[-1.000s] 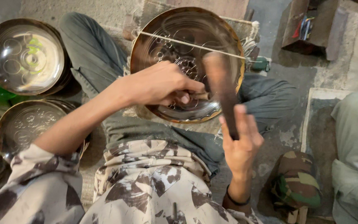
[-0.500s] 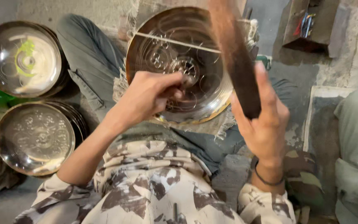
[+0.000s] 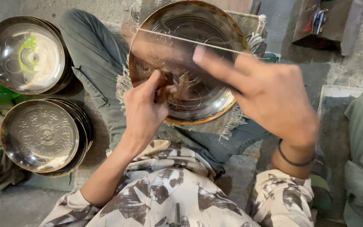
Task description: The person is sitting on the floor and using a hammer and chisel to engrave a decorative pattern on a metal plate. They repeatedly strike the chisel with the hammer to create the design.
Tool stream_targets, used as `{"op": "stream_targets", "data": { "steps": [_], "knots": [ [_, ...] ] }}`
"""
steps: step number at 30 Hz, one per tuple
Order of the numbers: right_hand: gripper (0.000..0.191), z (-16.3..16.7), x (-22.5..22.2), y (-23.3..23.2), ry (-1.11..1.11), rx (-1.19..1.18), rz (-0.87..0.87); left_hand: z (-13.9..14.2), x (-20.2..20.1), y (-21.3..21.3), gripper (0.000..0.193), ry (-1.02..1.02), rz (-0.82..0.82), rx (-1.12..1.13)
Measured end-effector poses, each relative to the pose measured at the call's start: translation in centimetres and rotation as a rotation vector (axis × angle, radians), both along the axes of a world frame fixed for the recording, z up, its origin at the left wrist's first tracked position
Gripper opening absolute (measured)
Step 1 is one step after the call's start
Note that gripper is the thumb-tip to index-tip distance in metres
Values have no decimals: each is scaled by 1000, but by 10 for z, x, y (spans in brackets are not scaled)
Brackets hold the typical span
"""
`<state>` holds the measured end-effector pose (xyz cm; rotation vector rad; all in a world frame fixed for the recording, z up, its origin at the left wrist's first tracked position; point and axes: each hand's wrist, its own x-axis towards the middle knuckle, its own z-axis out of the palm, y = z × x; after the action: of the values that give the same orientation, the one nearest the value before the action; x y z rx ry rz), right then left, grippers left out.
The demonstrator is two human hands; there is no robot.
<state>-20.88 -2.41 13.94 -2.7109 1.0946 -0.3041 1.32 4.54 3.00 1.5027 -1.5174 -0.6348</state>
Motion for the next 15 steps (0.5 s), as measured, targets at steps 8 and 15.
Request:
{"op": "stream_targets", "data": {
  "steps": [8, 15],
  "knots": [
    [68, -17, -6, 4, -406, -51, -71, -1, 3, -3, 26, 19, -31, 12],
    [61, -17, -9, 4, -395, -171, -130, 1, 1, -5, 25, 64, -2, 23]
  ]
}}
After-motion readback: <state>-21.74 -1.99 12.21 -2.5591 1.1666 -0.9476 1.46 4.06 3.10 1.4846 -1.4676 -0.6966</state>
